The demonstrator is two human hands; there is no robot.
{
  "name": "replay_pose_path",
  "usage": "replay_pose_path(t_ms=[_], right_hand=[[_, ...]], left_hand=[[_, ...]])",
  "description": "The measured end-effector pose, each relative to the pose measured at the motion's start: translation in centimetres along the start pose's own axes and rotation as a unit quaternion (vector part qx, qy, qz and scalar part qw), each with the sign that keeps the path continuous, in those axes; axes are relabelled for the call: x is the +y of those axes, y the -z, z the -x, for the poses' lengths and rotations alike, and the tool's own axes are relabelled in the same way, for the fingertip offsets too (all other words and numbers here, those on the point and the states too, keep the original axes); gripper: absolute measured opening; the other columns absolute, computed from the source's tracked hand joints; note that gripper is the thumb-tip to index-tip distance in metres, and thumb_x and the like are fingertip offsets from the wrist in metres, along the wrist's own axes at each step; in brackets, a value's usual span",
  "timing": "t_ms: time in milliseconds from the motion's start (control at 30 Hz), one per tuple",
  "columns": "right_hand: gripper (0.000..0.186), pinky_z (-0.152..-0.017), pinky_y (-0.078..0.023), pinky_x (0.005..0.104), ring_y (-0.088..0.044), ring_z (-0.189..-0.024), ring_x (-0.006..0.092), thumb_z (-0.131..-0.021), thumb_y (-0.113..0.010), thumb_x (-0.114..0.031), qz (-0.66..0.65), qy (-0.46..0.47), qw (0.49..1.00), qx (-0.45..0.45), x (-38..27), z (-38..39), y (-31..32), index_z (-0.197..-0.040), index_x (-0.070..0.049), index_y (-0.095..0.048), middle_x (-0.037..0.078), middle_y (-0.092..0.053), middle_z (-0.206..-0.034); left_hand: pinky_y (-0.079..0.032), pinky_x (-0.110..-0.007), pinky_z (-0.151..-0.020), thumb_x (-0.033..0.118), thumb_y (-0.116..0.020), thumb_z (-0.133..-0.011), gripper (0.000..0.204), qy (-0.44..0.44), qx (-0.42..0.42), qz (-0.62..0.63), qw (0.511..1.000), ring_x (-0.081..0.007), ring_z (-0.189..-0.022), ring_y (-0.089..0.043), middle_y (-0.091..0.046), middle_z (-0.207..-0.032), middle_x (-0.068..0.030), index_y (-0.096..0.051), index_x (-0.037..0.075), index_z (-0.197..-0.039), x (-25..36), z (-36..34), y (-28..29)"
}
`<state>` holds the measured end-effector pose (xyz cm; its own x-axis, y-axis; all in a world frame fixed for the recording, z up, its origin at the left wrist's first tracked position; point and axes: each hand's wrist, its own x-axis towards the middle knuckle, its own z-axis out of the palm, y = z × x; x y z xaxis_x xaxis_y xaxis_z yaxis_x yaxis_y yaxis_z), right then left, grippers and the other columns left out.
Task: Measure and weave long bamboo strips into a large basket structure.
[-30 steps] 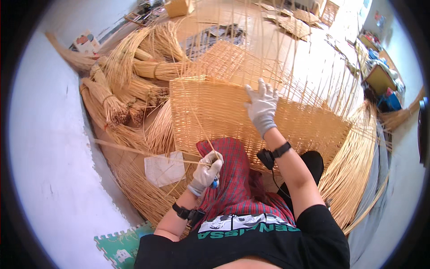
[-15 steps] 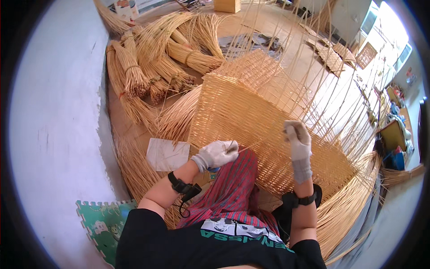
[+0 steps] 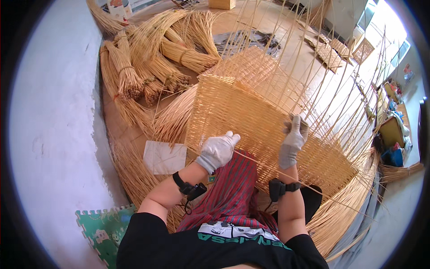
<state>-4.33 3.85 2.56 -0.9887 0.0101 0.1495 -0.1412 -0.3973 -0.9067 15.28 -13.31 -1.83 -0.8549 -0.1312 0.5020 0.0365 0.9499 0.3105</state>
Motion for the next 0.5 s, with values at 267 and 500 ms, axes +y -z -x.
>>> replay_pose_path(t_ms=[267, 500], right_hand=[[0.017, -0.049, -0.044, 0.0229, -0.060, -0.058, 0.0096, -0.098, -0.071, -0.020, 0.108, -0.030, 0.994, -0.018, 3.1, -2.3, 3.0, -0.103, -0.005, -0.065, 0.006, -0.073, -0.087], [0.017, -0.075, -0.056, 0.0310, -0.067, -0.080, 0.0159, -0.096, -0.071, -0.015, 0.288, 0.029, 0.957, -0.003, -0.6, -6.3, -1.3, -0.103, 0.001, -0.068, 0.006, -0.072, -0.091]], left_hand=[[-0.055, -0.036, -0.056, 0.010, -0.055, -0.091, 0.058, 0.002, -0.106, -0.034, 0.994, -0.0236, -0.068, -0.071, -0.054, -0.147, -0.0191, -0.049, 0.022, -0.148, 0.5, -7.7, 1.2], [-0.054, -0.031, -0.050, 0.001, -0.050, -0.091, 0.084, 0.034, -0.195, -0.161, 0.967, -0.0177, -0.057, -0.067, -0.033, -0.164, -0.0178, -0.026, 0.041, -0.161, -0.1, -14.3, -0.9]])
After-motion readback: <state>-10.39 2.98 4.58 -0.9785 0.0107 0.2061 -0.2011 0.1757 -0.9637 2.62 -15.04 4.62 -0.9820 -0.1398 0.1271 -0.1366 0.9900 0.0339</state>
